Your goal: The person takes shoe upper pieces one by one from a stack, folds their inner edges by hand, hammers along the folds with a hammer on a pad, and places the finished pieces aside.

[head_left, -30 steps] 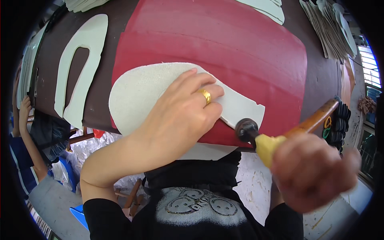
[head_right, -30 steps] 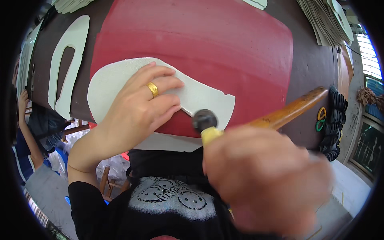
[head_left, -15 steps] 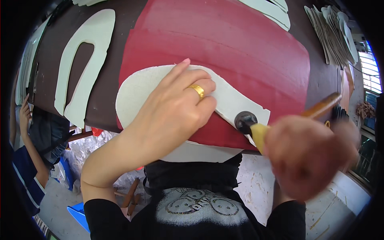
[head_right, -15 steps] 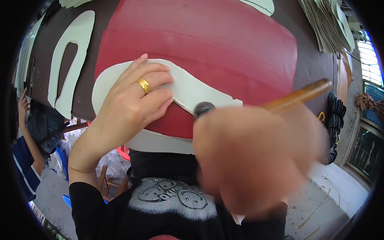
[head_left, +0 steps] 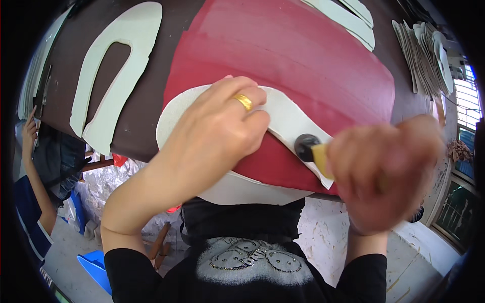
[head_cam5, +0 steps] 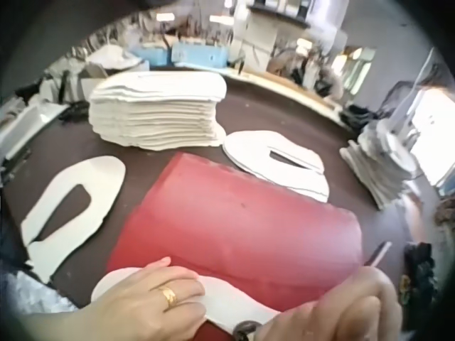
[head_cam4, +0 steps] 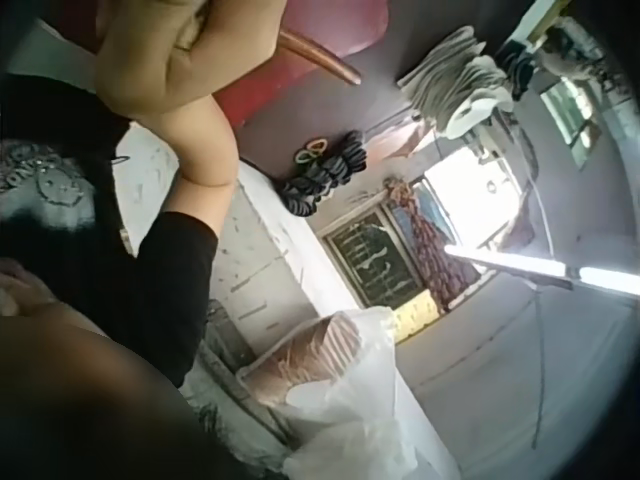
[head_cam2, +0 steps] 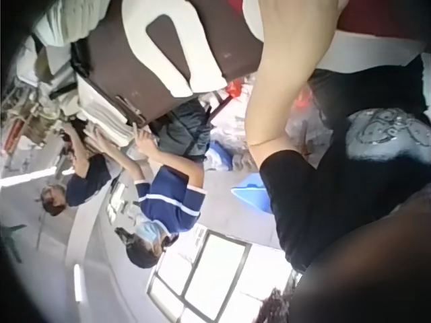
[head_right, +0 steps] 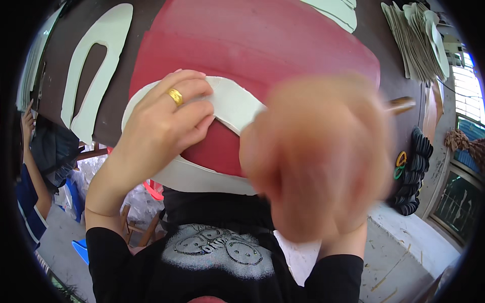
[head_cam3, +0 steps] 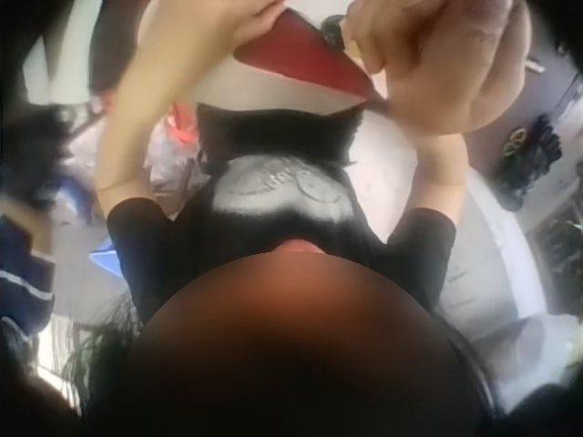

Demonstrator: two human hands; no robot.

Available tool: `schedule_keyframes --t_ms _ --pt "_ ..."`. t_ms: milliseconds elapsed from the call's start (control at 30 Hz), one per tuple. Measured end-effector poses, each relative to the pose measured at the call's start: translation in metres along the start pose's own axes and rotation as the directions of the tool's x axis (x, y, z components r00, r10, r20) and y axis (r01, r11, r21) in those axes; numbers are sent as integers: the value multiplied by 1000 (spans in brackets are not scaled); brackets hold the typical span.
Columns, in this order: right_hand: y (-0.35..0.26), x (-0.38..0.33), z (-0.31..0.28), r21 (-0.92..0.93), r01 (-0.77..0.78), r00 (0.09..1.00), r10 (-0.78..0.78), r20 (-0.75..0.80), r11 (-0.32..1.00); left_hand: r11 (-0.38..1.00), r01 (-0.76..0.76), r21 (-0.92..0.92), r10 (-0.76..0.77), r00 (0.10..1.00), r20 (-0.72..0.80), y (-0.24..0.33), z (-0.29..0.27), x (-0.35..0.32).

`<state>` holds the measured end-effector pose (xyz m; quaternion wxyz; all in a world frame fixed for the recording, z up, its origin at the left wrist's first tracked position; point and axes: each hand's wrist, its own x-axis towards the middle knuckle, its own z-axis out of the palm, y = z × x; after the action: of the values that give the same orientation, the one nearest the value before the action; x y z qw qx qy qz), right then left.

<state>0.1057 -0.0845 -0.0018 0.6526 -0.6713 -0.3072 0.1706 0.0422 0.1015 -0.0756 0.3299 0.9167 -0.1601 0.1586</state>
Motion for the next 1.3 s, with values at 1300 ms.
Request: schedule_keyframes --t_ms 1300 --pt "11 13 7 23 109 980 -104 -169 994 1000 16 -9 -15 998 68 11 -3 16"
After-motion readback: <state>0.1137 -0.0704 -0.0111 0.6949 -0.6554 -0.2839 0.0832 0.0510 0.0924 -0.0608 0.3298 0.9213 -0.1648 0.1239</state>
